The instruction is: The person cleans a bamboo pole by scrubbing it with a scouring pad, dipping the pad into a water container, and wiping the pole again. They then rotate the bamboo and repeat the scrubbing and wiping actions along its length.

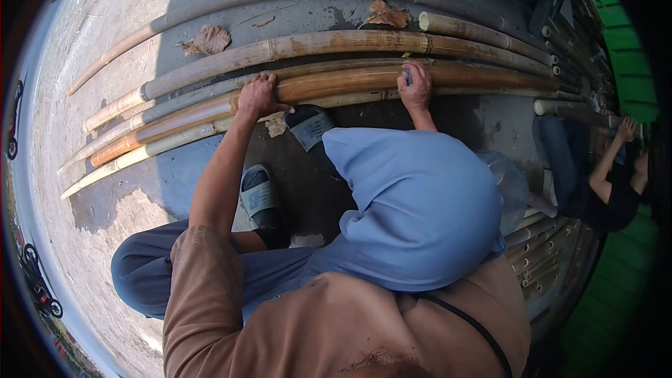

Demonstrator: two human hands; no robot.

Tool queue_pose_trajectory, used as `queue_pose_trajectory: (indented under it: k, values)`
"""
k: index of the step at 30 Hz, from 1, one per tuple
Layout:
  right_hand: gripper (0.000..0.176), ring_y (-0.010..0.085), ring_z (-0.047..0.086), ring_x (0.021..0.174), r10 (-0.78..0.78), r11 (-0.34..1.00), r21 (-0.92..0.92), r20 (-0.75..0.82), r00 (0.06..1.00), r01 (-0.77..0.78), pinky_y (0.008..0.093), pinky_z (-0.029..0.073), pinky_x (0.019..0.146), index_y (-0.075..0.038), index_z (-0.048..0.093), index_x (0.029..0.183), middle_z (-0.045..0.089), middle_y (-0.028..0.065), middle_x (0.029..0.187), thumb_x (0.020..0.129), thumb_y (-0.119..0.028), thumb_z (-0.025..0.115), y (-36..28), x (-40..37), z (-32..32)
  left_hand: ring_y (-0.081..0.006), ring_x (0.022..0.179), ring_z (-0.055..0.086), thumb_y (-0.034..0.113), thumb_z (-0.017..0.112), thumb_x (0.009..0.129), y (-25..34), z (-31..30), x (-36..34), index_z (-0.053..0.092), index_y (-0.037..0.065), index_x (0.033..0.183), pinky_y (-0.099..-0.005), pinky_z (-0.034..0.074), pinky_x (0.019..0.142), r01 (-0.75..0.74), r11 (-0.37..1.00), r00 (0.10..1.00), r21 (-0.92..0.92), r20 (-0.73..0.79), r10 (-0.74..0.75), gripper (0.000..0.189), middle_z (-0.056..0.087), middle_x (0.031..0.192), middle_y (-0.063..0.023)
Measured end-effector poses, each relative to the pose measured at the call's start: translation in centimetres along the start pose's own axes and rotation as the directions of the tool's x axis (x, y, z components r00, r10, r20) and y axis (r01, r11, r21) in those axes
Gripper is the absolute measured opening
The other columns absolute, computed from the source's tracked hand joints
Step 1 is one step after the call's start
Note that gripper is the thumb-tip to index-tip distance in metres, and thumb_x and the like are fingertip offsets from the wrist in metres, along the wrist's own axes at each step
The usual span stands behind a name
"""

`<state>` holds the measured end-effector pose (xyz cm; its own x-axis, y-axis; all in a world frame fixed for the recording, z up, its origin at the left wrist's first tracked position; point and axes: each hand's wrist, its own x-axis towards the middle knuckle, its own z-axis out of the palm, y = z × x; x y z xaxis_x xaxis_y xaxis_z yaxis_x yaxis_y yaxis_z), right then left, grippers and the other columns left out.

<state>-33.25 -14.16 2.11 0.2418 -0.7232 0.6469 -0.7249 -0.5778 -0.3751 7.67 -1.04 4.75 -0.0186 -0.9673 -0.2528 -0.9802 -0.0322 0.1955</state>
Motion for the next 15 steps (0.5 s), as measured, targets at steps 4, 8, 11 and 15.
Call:
queue_pose_trajectory:
  k: [4, 8, 11, 15]
  values:
    - [0.016, 0.0387, 0.069, 0.102, 0.138, 0.990, -0.002, 0.042, 0.989, -0.138, 0.0501, 0.055, 0.091, -0.005, 0.070, 0.098, 0.073, 0.0145, 0.105, 0.083, -0.009, 0.066, -1.5, 0.1, 1.8, -0.0401, 0.124, 0.066, 0.072, 0.093, 0.059, -0.1, -1.2, 0.5, 0.063, 0.003, 0.130, -0.0491, 0.054, 0.104, -0.004, 0.999, 0.995, -0.032, 0.104, 0.007, 0.103, 0.073, 0.123, -0.0219]
    - [0.016, 0.0356, 0.069, 0.106, -0.212, 0.861, 0.505, 0.248, 0.945, 0.061, 0.0479, 0.054, 0.096, -0.007, 0.070, 0.097, 0.073, 0.0108, 0.107, 0.083, -0.013, 0.070, -16.2, 1.4, 7.5, -0.0403, 0.122, 0.069, 0.072, 0.091, 0.061, -1.6, -3.2, 3.6, 0.072, 0.000, 0.130, -0.0478, 0.053, 0.105, 0.008, 0.987, 0.943, -0.161, 0.328, 0.046, 0.101, 0.074, 0.125, -0.0245]
    - [0.016, 0.0348, 0.069, 0.106, -0.292, 0.853, 0.499, 0.215, 0.932, 0.152, 0.0463, 0.054, 0.096, -0.007, 0.070, 0.098, 0.074, 0.0110, 0.106, 0.082, -0.012, 0.070, -17.5, 1.3, 8.1, -0.0402, 0.126, 0.066, 0.072, 0.090, 0.063, -1.9, -3.3, 4.6, 0.068, -0.002, 0.135, -0.0455, 0.051, 0.110, -0.011, 0.981, 0.911, -0.191, 0.403, 0.089, 0.106, 0.072, 0.130, -0.0262]
    - [0.017, 0.0387, 0.070, 0.094, 0.013, 0.952, 0.304, 0.107, 0.994, -0.045, 0.0486, 0.055, 0.086, -0.007, 0.070, 0.099, 0.073, 0.0140, 0.097, 0.082, -0.010, 0.069, -6.5, 1.9, 4.9, -0.0389, 0.128, 0.065, 0.072, 0.088, 0.064, -2.8, -3.3, 4.8, 0.066, -0.005, 0.138, -0.0449, 0.050, 0.111, 0.001, 0.924, 0.907, -0.384, 0.389, 0.161, 0.109, 0.071, 0.132, -0.0266]
